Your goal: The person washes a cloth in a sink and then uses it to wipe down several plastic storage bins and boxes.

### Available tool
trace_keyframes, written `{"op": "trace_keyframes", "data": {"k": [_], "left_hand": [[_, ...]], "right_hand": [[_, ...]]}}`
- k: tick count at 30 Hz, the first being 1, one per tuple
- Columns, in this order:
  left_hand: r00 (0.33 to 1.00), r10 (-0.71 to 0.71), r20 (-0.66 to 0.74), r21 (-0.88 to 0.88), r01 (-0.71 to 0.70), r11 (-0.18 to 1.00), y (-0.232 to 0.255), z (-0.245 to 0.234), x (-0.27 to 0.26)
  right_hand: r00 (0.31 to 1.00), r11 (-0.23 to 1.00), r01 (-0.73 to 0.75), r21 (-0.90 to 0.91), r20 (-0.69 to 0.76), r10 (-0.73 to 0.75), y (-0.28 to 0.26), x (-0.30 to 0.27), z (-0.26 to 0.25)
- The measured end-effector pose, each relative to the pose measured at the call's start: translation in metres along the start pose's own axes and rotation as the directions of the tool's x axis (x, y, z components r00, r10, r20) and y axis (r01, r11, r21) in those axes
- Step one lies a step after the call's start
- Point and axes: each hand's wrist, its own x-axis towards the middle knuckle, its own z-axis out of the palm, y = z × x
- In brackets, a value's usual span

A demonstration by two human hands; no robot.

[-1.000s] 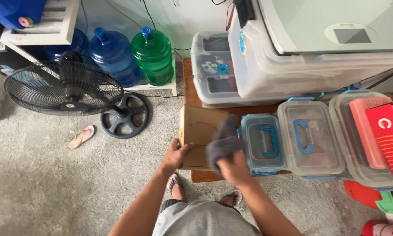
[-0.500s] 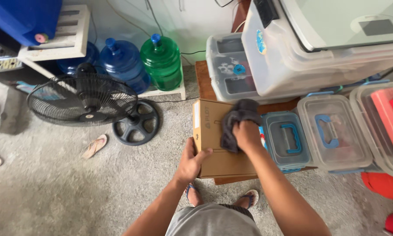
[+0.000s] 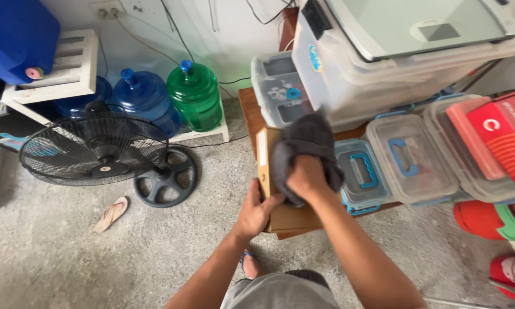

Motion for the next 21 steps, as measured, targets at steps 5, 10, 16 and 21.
{"op": "trace_keyframes", "data": {"k": [5, 10, 16, 21], "left_hand": [[0.954, 0.301, 0.018, -0.149, -0.295, 0.944, -0.008, -0.003, -0.003], [0.974, 0.188, 0.123, -0.061, -0.182, 0.981, -0.01, 0.022, -0.052], [0.991, 0.078, 0.106, 0.127, -0.091, 0.988, 0.0, 0.065, -0.115], [0.977, 0.18, 0.114, 0.204, -0.2, 0.958, -0.005, 0.075, -0.157]], "right_hand": [[0.975, 0.955, 0.172, 0.243, 0.095, -0.2, -0.051, -0.052, -0.027], [0.983, 0.951, 0.112, 0.289, 0.106, -0.148, -0.033, -0.083, -0.053], [0.977, 0.977, -0.211, 0.007, -0.002, 0.211, -0.011, -0.103, -0.063], [0.972, 0.971, 0.234, 0.05, 0.022, -0.236, -0.071, -0.155, -0.097]]}}
